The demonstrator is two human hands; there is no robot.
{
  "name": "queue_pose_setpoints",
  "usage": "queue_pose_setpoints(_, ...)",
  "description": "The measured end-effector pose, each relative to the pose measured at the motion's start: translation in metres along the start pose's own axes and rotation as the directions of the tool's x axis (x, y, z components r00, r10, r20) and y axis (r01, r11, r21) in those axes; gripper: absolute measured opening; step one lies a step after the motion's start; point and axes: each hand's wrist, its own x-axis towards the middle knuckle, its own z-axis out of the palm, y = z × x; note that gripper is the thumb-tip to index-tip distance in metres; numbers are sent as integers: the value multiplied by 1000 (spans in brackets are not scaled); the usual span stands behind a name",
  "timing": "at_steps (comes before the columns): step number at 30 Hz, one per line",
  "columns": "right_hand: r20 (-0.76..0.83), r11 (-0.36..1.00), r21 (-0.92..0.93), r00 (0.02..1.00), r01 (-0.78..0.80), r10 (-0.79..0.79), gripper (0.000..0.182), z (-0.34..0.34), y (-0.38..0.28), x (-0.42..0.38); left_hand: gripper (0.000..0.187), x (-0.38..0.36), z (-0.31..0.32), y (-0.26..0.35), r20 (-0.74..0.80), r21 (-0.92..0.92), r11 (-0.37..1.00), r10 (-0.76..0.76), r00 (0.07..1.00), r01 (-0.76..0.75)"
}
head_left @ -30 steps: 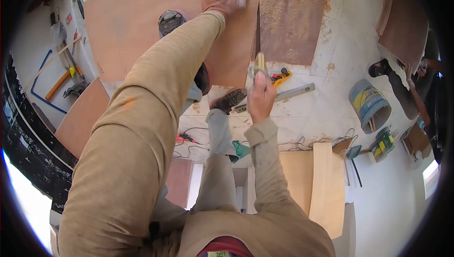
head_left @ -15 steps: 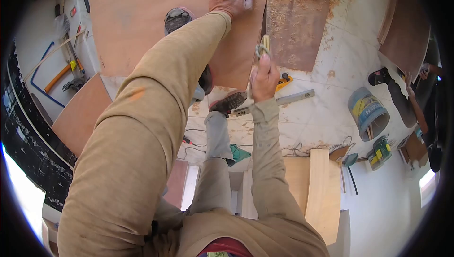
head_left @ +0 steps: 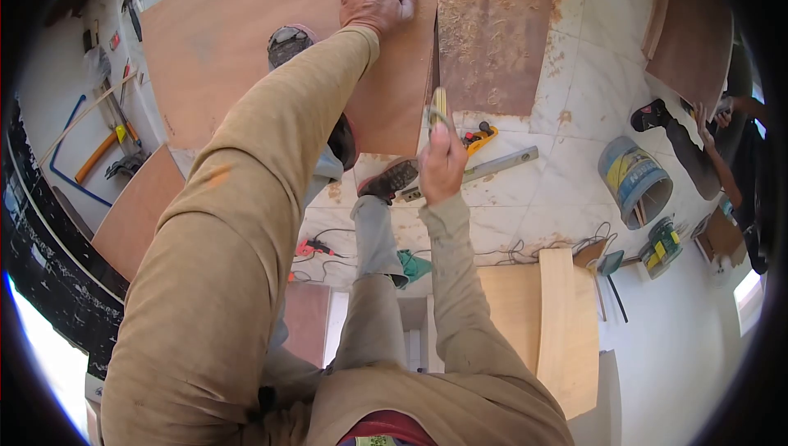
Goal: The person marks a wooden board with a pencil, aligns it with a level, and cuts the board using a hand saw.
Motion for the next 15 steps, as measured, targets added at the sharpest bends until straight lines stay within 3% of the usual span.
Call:
queue_pose_setpoints(2, -43, 999, 30, 999, 22, -20, 46, -9, -18, -48, 81, 8, 0, -1, 4, 3, 1000, -2, 1000, 2)
queue_pose_setpoints(4, -21, 998, -59, 1000, 12, -13, 46, -2, -34, -36, 81, 1, -9, 3, 54, -9, 1000, -24, 998, 24)
queue_pose_setpoints(5, 10, 986, -165, 1000, 27, -26, 45, 6, -31, 6, 82, -4, -8, 2, 76, -8, 1000, -28, 997, 29)
queue_pose_setpoints(6, 28, 992, -122, 1000, 14, -10, 43, 18, -14, 64, 82, 0, -4, 2, 80, -11, 999, -30, 996, 31)
queue_pose_setpoints(9, 43, 999, -34, 999, 21, -20, 40, 33, -3, 109, 83, 2, -3, 2, 68, 7, 999, -39, 997, 38)
queue_pose_setpoints(12, 52, 994, -52, 994, -92, 94, 40, 9, -9, 36, 83, 4, -10, 3, 74, 25, 999, -38, 997, 36)
queue_pose_setpoints(13, -2, 998, -12, 998, -59, 59, 41, -1, -4, -15, 83, 2, -10, 3, 89, 28, 999, -35, 995, 33)
queue_pose_setpoints(15, -74, 1000, -5, 997, 26, -26, 41, -5, -2, -36, 83, 4, 2, 1, 45, 23, 1000, -19, 999, 18)
